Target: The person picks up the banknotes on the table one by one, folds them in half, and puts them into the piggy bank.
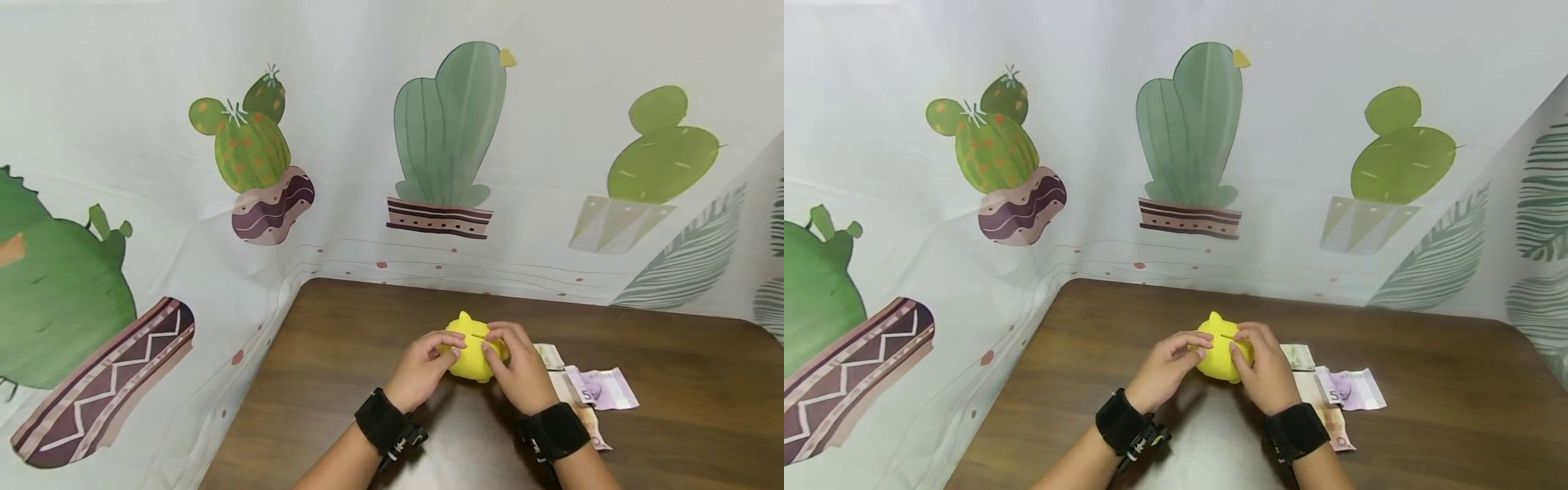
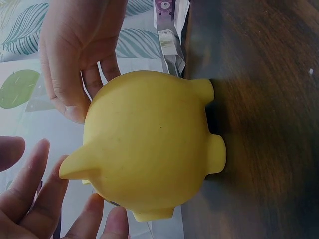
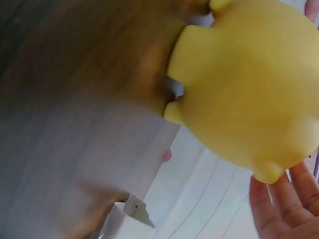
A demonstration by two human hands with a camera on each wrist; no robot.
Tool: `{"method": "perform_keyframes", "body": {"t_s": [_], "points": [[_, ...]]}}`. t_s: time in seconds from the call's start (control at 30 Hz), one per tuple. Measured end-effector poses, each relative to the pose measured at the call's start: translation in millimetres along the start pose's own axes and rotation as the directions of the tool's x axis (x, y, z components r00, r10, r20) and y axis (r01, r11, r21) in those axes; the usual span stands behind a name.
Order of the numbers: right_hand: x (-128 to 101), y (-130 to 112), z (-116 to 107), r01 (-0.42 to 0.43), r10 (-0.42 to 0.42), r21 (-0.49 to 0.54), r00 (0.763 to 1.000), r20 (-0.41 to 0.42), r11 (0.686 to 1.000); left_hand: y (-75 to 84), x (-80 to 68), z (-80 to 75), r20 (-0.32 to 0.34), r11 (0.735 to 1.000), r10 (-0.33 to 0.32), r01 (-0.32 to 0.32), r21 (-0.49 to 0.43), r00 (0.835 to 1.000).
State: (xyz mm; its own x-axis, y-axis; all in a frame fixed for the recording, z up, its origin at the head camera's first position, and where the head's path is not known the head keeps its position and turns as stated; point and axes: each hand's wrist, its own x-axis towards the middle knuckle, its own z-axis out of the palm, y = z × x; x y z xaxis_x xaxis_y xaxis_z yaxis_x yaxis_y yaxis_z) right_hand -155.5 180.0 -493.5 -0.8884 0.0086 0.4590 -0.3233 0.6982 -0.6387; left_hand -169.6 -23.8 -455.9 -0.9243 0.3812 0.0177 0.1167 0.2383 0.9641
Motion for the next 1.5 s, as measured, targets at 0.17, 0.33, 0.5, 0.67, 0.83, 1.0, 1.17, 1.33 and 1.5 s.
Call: {"method": "perform_keyframes", "body": {"t_s": [0.17,0.33,0.5,0.67,0.83,1.0,1.17,1.33,1.5], "points": [[-2,-3,-3,-0.015,0.015,0.009,1.000,0.023,1.000,-1.1,-2.0,-0.5,0.013,1.000,-0.009,0.009,-0.026,1.000],[-2,-3,-11,-0.025,0.025,-0.001,1.000,0.018,1.000,-3.6,-1.9,-0.2,0.008,0.999,0.006,-0.006,-0.036,1.000],[-3,2,-28,-0.041,0.041,-0.044,0.999,-0.004,0.998,-2.0,0.7,1.2,-0.010,0.999,0.021,-0.022,-0.023,1.000],[-15,9,-44,-0.055,0.055,-0.086,0.998,-0.007,0.995,-1.9,0.8,4.2,-0.010,0.999,0.025,-0.025,-0.025,1.000],[-31,9,-56,-0.067,0.068,-0.133,0.998,0.005,0.989,-2.9,0.0,4.3,-0.013,0.999,0.027,-0.027,-0.034,1.000],[-43,8,-69,-0.099,0.107,-0.173,0.994,0.037,0.980,-3.8,1.3,3.6,-0.014,0.999,0.036,-0.036,-0.036,0.999],[-56,11,-77,-0.093,0.102,-0.175,0.994,0.043,0.980,-5.2,1.8,3.7,-0.017,0.999,0.048,-0.048,-0.025,0.999],[-68,16,-79,-0.030,0.036,-0.166,0.999,0.031,0.986,-5.7,2.7,3.6,-0.022,0.998,0.058,-0.058,0.004,0.998],[-79,25,-79,0.061,-0.063,-0.192,0.998,-0.008,0.980,-4.3,2.4,3.6,-0.015,0.998,0.056,-0.056,-0.003,0.998]]}}
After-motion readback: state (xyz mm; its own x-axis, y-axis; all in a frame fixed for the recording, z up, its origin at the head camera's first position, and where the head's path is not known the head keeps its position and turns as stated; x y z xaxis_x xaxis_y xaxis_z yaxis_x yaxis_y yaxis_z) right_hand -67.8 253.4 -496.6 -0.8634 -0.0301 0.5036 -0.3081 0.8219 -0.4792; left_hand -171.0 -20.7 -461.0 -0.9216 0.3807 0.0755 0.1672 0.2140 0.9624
